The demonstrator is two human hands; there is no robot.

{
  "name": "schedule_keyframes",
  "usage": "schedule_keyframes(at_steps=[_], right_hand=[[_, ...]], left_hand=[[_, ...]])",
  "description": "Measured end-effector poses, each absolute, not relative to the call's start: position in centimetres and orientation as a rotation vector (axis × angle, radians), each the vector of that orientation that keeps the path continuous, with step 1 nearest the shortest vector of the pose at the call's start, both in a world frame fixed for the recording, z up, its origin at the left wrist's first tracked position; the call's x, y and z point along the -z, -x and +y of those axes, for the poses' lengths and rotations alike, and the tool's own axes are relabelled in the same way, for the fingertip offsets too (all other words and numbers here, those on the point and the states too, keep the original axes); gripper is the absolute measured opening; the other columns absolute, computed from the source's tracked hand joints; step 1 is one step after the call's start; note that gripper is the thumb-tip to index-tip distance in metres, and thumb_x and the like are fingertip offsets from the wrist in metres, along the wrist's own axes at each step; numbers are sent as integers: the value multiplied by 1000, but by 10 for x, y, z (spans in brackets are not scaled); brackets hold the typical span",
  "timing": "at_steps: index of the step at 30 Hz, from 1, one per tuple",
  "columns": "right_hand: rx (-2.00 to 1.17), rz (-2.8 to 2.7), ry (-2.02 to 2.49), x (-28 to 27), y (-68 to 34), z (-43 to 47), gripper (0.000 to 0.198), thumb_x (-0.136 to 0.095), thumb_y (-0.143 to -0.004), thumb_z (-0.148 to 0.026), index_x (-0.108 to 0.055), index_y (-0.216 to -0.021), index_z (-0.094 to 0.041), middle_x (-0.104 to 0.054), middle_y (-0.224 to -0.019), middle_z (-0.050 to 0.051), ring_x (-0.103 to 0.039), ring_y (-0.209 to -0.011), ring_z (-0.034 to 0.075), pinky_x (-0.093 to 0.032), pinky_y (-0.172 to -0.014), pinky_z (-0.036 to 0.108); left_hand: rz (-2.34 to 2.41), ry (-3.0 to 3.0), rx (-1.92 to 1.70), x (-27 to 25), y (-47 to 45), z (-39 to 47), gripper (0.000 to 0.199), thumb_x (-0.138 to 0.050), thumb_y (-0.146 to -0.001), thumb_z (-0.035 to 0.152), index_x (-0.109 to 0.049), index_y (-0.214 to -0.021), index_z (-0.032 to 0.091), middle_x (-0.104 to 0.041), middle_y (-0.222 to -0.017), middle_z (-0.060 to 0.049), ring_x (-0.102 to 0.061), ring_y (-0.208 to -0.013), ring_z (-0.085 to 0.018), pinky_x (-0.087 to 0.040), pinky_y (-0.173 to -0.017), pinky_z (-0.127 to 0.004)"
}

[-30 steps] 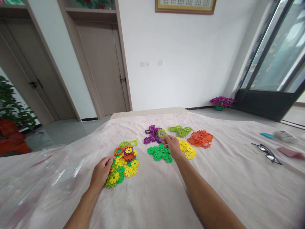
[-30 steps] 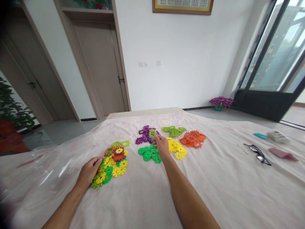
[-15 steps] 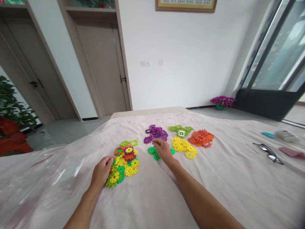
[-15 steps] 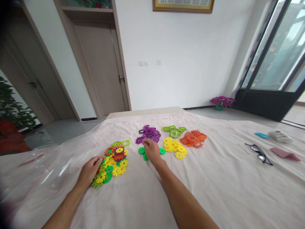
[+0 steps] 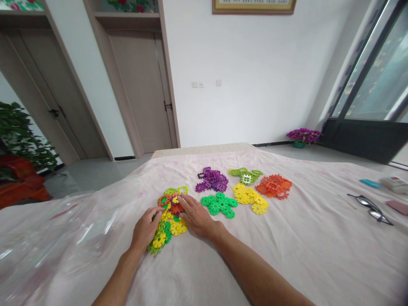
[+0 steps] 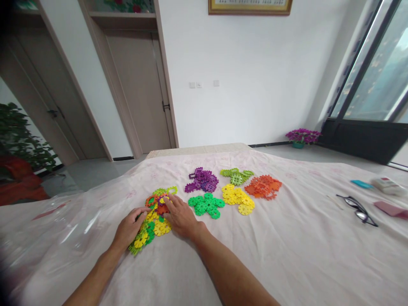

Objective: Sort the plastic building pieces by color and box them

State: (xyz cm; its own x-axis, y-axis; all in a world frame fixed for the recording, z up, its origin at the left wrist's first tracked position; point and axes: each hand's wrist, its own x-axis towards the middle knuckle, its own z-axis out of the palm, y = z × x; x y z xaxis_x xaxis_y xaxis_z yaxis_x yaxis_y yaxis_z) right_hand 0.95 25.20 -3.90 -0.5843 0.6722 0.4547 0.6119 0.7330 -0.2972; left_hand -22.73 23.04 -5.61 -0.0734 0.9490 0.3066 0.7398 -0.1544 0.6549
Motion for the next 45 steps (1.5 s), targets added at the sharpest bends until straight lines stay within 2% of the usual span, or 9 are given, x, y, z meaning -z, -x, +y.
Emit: schedule_keyframes(at_steps=[3,5,8,14,22,31,35,39,45], right_hand=[[-115,-2409,895,38,-9,254,45,-44,-102,-31,-45,-144,-17,-51,-146,14,-43,-137,24,-39,-112,42],[-145,-2405,884,35,-10,254,33,-41,-103,-29,-59,-129,-20,-65,-127,10,-55,-122,21,-43,-106,37],[-163,-2296,1019,33,-11,256,29,-40,-104,-29,-67,-112,-21,-69,-102,7,-61,-101,20,-47,-94,35],[-70,-2216,1035,41,-9,263,42,-54,-98,-27,-50,-139,-19,-55,-139,13,-48,-127,24,-38,-108,40],[-243,-2220,1012,43,-10,262,18,-64,-92,-23,-69,-109,-22,-71,-104,4,-61,-100,19,-43,-93,30],[-268,-2123,1052,47,-13,257,19,-56,-96,-19,-71,-106,-22,-69,-97,5,-60,-93,18,-45,-84,28],[-196,-2107,1015,46,-14,257,30,-62,-93,-27,-65,-121,-19,-65,-119,11,-56,-111,22,-42,-96,33],[-286,-2221,917,43,-15,257,19,-55,-97,-28,-71,-108,-22,-71,-109,6,-61,-104,19,-41,-95,30],[-411,-2134,963,41,-17,255,23,-51,-99,-29,-73,-95,-22,-75,-98,2,-65,-93,16,-42,-88,26]], left_hand=[[1738,-1967,-1072,57,220,230,35,-43,-92,41,-71,-106,24,-68,-122,-4,-60,-118,-22,-42,-105,-35],[1711,-1972,-1079,56,217,229,35,-44,-92,41,-71,-106,25,-68,-122,-3,-60,-119,-22,-42,-106,-36],[1694,-1942,-1084,53,212,227,35,-44,-93,42,-71,-108,25,-69,-121,-3,-61,-117,-22,-43,-104,-36],[1592,-1913,-1125,48,201,224,37,-44,-94,43,-71,-111,24,-71,-117,-3,-62,-113,-21,-45,-102,-35],[1613,-1919,-1149,46,197,223,38,-43,-95,41,-71,-112,22,-71,-118,-5,-64,-112,-20,-47,-100,-34],[1714,-2427,-1289,27,189,203,26,-47,-95,30,-70,-102,23,-74,-108,-5,-66,-105,-22,-44,-103,-41],[1687,-2646,-1256,13,160,182,21,-51,-93,26,-70,-102,24,-74,-108,-6,-65,-105,-23,-39,-107,-46],[1922,-2600,-1010,20,128,165,22,-55,-90,27,-68,-106,24,-71,-115,-8,-63,-110,-26,-33,-111,-54],[2148,-2552,-731,41,119,162,36,-58,-86,32,-63,-119,18,-62,-132,-15,-54,-125,-32,-24,-114,-60]])
